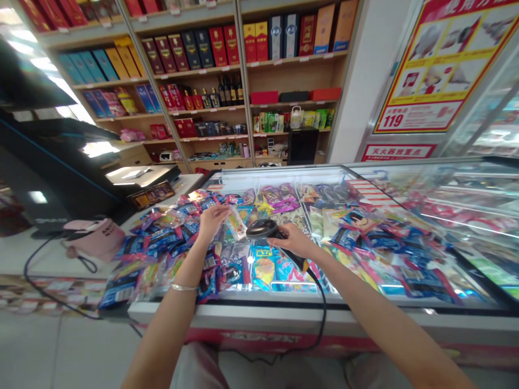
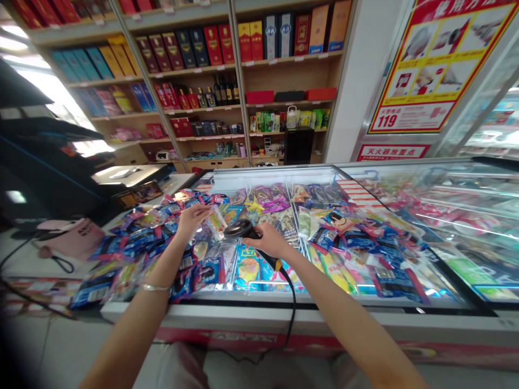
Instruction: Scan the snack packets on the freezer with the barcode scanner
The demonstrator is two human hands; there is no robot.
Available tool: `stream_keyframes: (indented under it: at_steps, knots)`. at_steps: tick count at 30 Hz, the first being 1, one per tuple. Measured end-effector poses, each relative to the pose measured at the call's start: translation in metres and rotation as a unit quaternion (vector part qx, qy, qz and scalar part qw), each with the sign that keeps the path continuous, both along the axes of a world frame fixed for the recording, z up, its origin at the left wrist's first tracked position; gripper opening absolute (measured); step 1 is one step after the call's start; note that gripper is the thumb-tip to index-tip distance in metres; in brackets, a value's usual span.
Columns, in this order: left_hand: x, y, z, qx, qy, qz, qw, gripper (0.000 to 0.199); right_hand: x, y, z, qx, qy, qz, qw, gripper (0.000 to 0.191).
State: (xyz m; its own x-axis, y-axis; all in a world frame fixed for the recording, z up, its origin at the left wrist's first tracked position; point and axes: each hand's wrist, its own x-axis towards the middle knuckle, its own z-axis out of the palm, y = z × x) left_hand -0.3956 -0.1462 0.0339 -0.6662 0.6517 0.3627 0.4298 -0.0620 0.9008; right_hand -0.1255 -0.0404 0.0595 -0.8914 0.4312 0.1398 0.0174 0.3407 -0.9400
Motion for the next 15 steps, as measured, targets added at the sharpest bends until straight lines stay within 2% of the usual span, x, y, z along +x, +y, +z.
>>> stream_keyframes:
  at_steps: [5, 10, 15]
  knots:
    - [-0.001, 0.000, -0.001, -0.009, 0.006, 0.006, 1.000, 0.039, 0.000, 0.001, -0.002, -0.075, 0.031, 0.012, 0.997, 0.018]
    - [-0.001, 0.000, 0.000, -0.005, 0.001, 0.010, 1.000, 0.039, -0.005, 0.005, -0.005, -0.087, 0.024, 0.014, 0.996, 0.020]
    - [0.009, -0.002, 0.017, 0.011, -0.018, -0.023, 0.999, 0.044, 0.009, 0.010, 0.010, -0.152, 0.072, -0.010, 0.986, 0.025]
